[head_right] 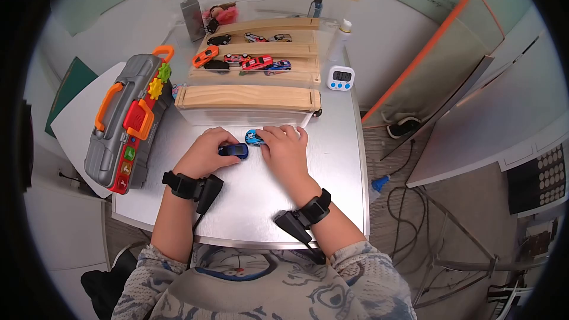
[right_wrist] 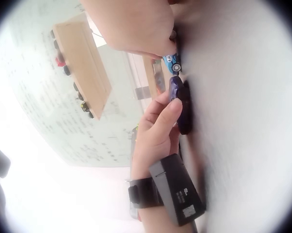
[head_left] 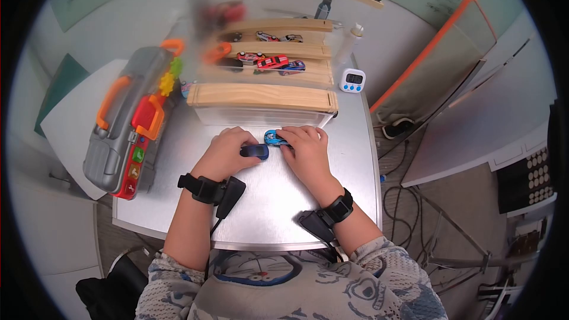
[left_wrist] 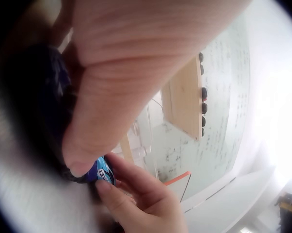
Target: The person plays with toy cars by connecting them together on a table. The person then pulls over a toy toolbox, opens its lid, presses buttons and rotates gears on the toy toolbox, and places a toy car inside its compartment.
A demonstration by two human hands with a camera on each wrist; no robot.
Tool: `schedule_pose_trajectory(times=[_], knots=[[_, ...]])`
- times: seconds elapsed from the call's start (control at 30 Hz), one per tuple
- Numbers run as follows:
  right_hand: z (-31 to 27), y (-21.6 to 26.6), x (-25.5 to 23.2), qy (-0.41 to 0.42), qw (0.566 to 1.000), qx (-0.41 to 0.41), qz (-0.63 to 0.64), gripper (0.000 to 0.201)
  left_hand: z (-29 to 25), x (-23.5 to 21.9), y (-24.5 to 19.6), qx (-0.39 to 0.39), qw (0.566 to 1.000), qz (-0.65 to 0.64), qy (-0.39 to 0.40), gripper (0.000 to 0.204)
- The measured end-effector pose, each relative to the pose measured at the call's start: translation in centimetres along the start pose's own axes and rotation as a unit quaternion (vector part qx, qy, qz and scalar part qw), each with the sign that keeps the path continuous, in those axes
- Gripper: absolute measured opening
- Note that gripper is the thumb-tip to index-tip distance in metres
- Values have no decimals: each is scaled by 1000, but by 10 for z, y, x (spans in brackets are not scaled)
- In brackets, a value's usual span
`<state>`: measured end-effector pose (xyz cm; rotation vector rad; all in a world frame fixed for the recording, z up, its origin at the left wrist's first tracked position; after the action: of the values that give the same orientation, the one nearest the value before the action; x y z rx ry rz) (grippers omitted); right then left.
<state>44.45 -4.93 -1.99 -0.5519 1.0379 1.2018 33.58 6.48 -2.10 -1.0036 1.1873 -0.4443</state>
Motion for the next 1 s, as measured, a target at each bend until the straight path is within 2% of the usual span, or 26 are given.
schedule_pose_trajectory(times=[0.07,0.17,0.23,0.43,0.57,0.77,0.83,1.0], knots=[[0,0,-1,10,1000,-1,-3,30,0,0,2,-18,1000,-1,0,30],[3,-1,-4,5,1000,19,8,29,0,0,2,-5,1000,-4,-5,31],[3,-4,-5,42,995,75,-42,28,0,-1,0,-17,1000,-5,-3,31],[-1,-10,-4,52,984,99,-136,28,1,0,2,-16,1000,7,-9,28],[-1,-11,-3,49,984,106,-134,30,0,-1,0,-15,1000,5,-7,30],[0,-13,1,30,994,96,-31,34,0,0,0,-9,1000,7,0,38],[2,-6,-6,-19,996,63,61,38,-1,-1,0,-3,1000,7,-3,41],[5,-3,-15,-48,994,48,82,37,-1,-1,-2,0,1000,27,5,43]])
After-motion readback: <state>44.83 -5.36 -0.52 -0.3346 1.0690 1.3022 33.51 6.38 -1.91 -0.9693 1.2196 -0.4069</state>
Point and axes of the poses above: each hand's wrist, its own z-axis towards the middle knuckle, its own x-axis out of the palm, y = z × x, the point moved 6 cm from there along z, towards the middle knuckle, and after that the axes turned 12 degrees about -z, right-handed, at the moved point
